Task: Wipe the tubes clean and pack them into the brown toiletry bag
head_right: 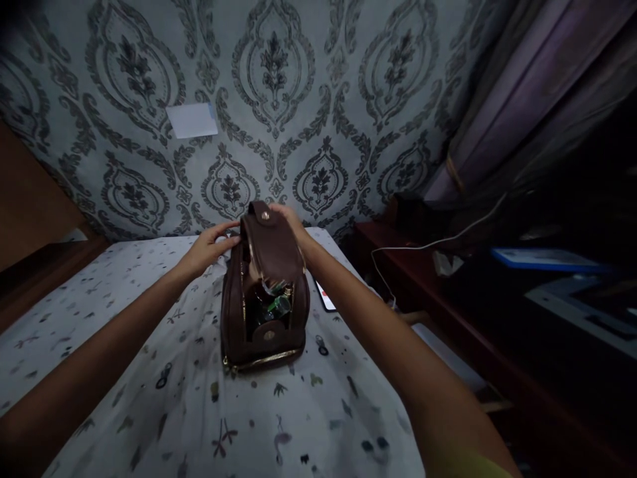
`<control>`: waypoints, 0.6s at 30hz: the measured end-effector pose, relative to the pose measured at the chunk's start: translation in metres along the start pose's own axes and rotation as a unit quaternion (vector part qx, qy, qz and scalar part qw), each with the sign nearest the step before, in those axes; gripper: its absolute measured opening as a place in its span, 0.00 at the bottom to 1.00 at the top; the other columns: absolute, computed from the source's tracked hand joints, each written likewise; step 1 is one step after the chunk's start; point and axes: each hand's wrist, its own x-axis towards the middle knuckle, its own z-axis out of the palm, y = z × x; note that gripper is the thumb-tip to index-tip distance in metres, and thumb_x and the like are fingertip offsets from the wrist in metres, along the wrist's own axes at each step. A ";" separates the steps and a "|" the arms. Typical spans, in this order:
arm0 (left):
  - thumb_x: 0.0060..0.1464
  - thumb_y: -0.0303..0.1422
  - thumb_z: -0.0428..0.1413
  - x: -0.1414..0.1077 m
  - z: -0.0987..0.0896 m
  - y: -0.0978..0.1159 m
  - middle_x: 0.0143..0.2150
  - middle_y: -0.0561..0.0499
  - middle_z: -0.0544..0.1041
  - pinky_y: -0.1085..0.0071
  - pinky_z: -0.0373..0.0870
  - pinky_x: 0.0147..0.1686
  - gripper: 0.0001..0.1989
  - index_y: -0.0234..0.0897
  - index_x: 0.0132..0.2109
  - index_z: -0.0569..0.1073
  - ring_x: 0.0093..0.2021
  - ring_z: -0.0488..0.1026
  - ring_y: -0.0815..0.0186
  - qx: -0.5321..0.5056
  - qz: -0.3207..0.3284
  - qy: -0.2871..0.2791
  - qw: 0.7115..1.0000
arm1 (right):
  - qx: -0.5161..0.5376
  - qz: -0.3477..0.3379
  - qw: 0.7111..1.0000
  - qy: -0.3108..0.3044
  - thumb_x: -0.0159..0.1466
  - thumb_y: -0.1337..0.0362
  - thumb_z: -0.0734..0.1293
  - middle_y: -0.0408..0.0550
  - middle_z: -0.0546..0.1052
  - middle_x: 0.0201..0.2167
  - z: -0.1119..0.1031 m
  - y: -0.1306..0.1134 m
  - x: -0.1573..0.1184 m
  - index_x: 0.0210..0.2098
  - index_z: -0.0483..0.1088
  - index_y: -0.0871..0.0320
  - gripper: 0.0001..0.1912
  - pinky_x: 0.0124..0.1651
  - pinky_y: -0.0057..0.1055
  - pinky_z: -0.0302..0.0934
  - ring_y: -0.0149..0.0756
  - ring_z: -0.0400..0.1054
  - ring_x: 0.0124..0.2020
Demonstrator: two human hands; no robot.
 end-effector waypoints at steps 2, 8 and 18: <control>0.49 0.36 0.65 -0.006 0.001 0.004 0.48 0.49 0.82 0.68 0.67 0.56 0.20 0.38 0.50 0.81 0.49 0.75 0.59 0.023 0.020 -0.007 1.000 | 0.011 -0.008 1.000 -0.019 0.49 0.63 0.74 0.39 0.76 0.25 -0.004 -0.002 -0.009 0.28 0.71 0.56 0.10 0.39 0.30 0.68 0.34 0.71 0.30; 0.52 0.38 0.63 -0.036 0.010 0.020 0.37 0.51 0.78 0.69 0.67 0.48 0.13 0.38 0.44 0.79 0.42 0.73 0.61 0.075 0.075 -0.002 0.994 | 0.026 -0.051 0.998 -0.028 0.46 0.62 0.75 0.37 0.76 0.26 -0.009 -0.001 -0.034 0.28 0.74 0.56 0.11 0.37 0.28 0.65 0.32 0.68 0.30; 0.51 0.31 0.62 -0.045 0.029 0.062 0.36 0.50 0.73 0.68 0.63 0.43 0.03 0.38 0.34 0.77 0.39 0.70 0.58 0.320 0.105 -0.101 0.936 | 0.047 -0.057 0.997 0.010 0.45 0.59 0.77 0.38 0.77 0.28 -0.006 0.008 -0.037 0.29 0.74 0.56 0.14 0.37 0.27 0.64 0.31 0.68 0.31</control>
